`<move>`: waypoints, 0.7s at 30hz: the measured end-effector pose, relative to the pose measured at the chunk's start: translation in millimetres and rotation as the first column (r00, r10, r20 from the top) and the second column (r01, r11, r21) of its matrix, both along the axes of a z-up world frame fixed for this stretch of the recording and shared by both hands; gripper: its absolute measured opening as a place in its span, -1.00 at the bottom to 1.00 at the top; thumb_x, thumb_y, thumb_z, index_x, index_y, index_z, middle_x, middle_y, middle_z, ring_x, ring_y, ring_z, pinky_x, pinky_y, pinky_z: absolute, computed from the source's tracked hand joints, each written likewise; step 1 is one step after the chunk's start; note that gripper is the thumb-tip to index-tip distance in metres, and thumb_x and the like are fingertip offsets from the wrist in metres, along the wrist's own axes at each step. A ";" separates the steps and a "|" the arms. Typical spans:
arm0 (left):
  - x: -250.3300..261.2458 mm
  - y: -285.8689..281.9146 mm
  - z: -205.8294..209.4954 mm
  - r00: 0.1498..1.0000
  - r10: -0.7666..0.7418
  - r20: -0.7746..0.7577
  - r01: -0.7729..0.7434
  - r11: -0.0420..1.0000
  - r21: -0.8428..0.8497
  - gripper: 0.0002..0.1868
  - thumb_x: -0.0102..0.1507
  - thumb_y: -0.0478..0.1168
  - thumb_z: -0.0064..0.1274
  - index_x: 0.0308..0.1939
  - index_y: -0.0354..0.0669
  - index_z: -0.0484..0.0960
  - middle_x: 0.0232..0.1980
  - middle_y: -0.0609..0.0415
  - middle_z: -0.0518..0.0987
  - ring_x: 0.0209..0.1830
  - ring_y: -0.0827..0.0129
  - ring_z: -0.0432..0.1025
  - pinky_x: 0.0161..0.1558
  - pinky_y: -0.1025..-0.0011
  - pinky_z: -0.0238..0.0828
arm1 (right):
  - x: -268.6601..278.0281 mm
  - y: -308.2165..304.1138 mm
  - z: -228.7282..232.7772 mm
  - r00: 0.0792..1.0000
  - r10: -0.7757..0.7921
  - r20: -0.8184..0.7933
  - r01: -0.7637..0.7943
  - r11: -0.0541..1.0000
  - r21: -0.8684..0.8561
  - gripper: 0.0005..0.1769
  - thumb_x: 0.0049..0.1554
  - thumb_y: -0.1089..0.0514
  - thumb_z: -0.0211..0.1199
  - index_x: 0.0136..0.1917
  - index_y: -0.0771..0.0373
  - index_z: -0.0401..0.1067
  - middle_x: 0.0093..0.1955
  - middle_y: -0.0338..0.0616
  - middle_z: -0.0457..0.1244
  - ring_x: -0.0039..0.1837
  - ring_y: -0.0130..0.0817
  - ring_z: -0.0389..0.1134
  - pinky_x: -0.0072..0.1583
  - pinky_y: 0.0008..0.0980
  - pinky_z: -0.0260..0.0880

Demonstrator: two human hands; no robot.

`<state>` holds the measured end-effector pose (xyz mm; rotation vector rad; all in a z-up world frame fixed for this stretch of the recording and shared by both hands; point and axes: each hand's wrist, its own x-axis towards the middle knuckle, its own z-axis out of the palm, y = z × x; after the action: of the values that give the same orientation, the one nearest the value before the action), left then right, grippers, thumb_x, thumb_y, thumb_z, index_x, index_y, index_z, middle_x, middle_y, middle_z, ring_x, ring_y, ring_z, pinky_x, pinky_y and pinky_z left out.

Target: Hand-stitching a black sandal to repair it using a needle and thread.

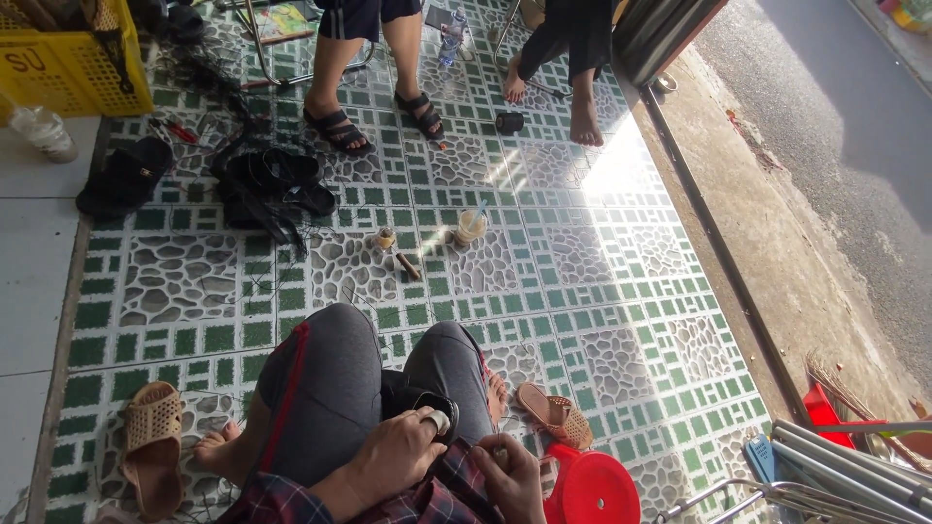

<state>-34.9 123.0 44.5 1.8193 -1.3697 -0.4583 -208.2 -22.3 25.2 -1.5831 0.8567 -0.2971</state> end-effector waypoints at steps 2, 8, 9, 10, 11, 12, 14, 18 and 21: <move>-1.1 -2.2 -7.1 0.997 0.027 -0.068 -0.026 1.000 0.018 -0.71 0.06 -0.28 0.13 -0.16 -0.27 0.53 -0.16 -0.03 0.57 -0.33 0.10 0.51 -0.21 0.27 0.46 | -2.1 -2.5 -5.6 0.995 -0.053 0.087 0.044 0.994 0.102 -0.88 -0.01 0.36 0.36 -0.17 0.46 0.51 -0.60 -0.24 0.15 -0.59 -0.51 0.05 -0.51 -0.51 -0.04; 1.6 -3.9 7.9 0.998 0.062 0.015 -0.062 0.998 -0.030 -0.67 0.04 -0.33 0.17 -0.12 -0.26 0.51 -0.11 0.10 0.35 -0.23 0.32 0.40 -0.20 0.39 0.47 | 1.6 1.7 -3.0 0.980 -0.138 0.142 0.095 0.957 0.274 -0.89 0.04 0.39 0.28 -0.12 0.49 0.45 -0.61 -0.22 0.14 -0.63 -0.53 0.00 -0.55 -0.53 -0.14; 1.1 -3.8 5.8 0.998 0.062 0.015 -0.062 0.998 -0.029 -0.67 0.04 -0.33 0.17 -0.12 -0.26 0.51 -0.11 0.10 0.35 -0.23 0.32 0.40 -0.20 0.39 0.47 | 2.7 2.3 -2.6 0.980 -0.138 0.142 0.095 0.957 0.275 -0.89 0.04 0.39 0.28 -0.12 0.49 0.45 -0.61 -0.22 0.14 -0.63 -0.53 0.00 -0.55 -0.53 -0.14; 0.5 -3.8 3.9 0.998 0.059 0.029 -0.058 0.998 -0.032 -0.65 0.05 -0.32 0.16 -0.09 -0.25 0.50 -0.09 0.09 0.36 -0.23 0.31 0.39 -0.19 0.38 0.45 | 3.8 2.7 -2.1 0.980 -0.147 0.137 0.106 0.957 0.272 -0.89 0.03 0.40 0.29 -0.13 0.49 0.45 -0.62 -0.21 0.13 -0.63 -0.52 0.00 -0.55 -0.52 -0.12; 0.2 -4.1 1.9 0.998 0.055 0.043 -0.054 0.998 -0.035 -0.62 0.06 -0.31 0.16 -0.06 -0.24 0.49 -0.08 0.09 0.36 -0.22 0.30 0.38 -0.18 0.36 0.44 | 5.0 3.1 -1.6 0.979 -0.158 0.132 0.118 0.956 0.268 -0.88 0.03 0.40 0.31 -0.14 0.50 0.46 -0.63 -0.20 0.13 -0.63 -0.51 0.01 -0.55 -0.52 -0.11; -0.1 -3.3 -0.6 0.998 0.054 0.044 -0.053 0.998 -0.034 -0.62 0.06 -0.31 0.16 -0.06 -0.24 0.49 -0.08 0.09 0.36 -0.22 0.30 0.38 -0.18 0.36 0.44 | 5.9 3.0 -1.2 0.978 -0.159 0.132 0.119 0.956 0.269 -0.88 0.03 0.40 0.31 -0.14 0.50 0.46 -0.63 -0.20 0.13 -0.63 -0.51 0.01 -0.55 -0.52 -0.11; -0.9 -2.0 -5.8 0.998 0.012 -0.062 -0.013 1.000 -0.014 -0.62 0.05 -0.35 0.15 -0.06 -0.29 0.47 -0.03 0.03 0.38 -0.27 0.23 0.47 -0.14 0.32 0.45 | 7.2 2.7 -0.2 0.973 -0.099 0.206 0.035 0.955 0.293 -0.89 0.04 0.40 0.27 -0.13 0.51 0.43 -0.63 -0.18 0.16 -0.64 -0.49 0.04 -0.56 -0.53 -0.02; -1.7 -2.6 -13.1 0.996 0.006 -0.093 -0.003 0.999 0.042 -0.66 0.09 -0.32 0.14 -0.09 -0.35 0.44 -0.02 -0.01 0.38 -0.40 0.17 0.49 -0.22 0.27 0.50 | 4.2 1.6 -5.0 0.977 -0.115 0.177 0.048 0.937 0.345 -0.89 0.03 0.44 0.25 -0.12 0.50 0.43 -0.61 -0.16 0.17 -0.61 -0.48 0.05 -0.53 -0.53 -0.04; -2.6 -3.4 -19.6 0.992 0.026 -0.124 -0.019 0.998 0.060 -0.60 0.08 -0.31 0.14 -0.04 -0.39 0.45 0.12 -0.15 0.39 -0.42 0.09 0.54 -0.24 0.27 0.55 | 4.3 1.7 -3.2 0.969 -0.102 0.227 0.011 0.929 0.371 -0.89 0.01 0.47 0.24 -0.13 0.50 0.40 -0.60 -0.12 0.17 -0.62 -0.46 0.05 -0.56 -0.50 -0.04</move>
<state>-37.5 119.6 24.9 1.8197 -1.2614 -0.5955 -203.9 -20.6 22.0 -1.1473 0.7196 -0.3422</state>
